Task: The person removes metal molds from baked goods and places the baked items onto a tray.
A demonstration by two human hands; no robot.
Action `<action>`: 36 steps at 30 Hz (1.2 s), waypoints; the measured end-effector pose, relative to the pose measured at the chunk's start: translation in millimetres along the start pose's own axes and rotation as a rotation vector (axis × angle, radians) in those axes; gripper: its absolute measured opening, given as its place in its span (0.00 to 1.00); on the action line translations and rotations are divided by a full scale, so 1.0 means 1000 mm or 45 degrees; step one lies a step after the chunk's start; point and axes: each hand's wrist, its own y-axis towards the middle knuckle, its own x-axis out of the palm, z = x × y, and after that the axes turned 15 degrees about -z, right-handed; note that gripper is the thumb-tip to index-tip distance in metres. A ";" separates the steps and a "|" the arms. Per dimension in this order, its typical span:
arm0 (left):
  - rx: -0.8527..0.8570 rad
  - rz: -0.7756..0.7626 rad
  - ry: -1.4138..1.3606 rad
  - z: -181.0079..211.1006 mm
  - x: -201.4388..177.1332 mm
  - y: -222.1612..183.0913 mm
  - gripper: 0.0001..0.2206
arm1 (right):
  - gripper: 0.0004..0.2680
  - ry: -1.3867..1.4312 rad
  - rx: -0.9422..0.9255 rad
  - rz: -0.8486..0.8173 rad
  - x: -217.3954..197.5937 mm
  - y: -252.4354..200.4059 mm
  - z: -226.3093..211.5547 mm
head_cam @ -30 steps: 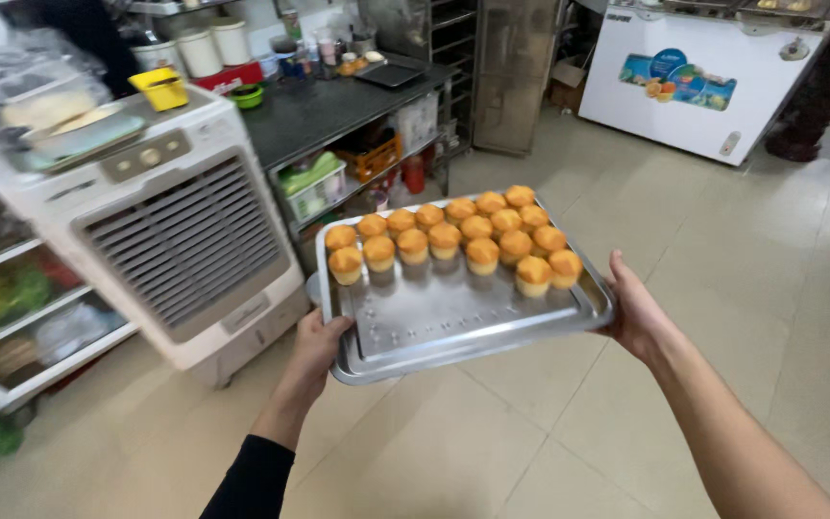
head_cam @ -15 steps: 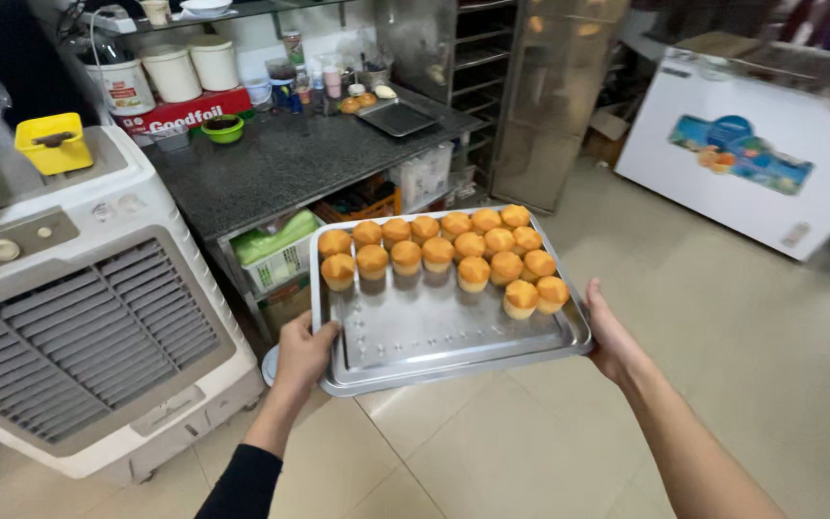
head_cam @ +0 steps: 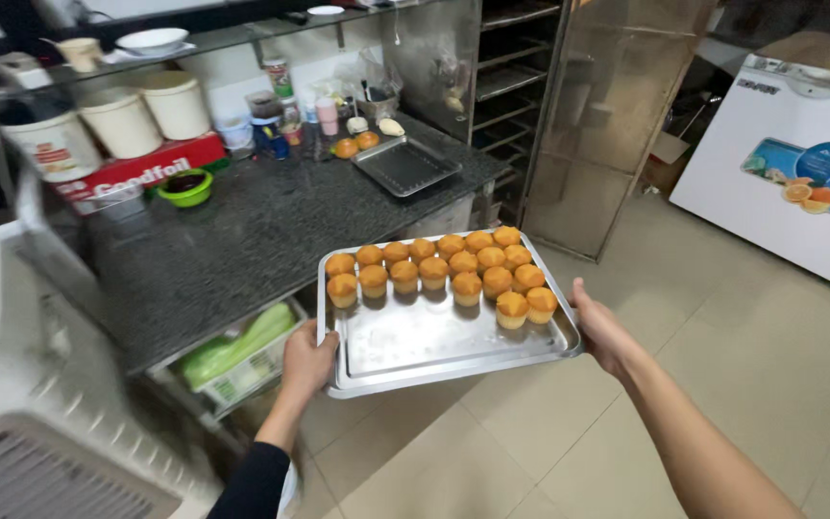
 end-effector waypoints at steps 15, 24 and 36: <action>-0.150 0.194 0.066 -0.045 0.168 0.336 0.16 | 0.23 -0.044 0.152 -0.207 -0.171 0.441 -0.113; -0.608 0.242 0.059 -0.082 0.191 0.458 0.16 | 0.25 -0.138 0.152 -0.434 -0.173 0.671 -0.138; -0.484 0.382 0.050 -0.199 0.216 0.624 0.15 | 0.22 -0.339 0.140 -0.377 -0.134 0.917 -0.147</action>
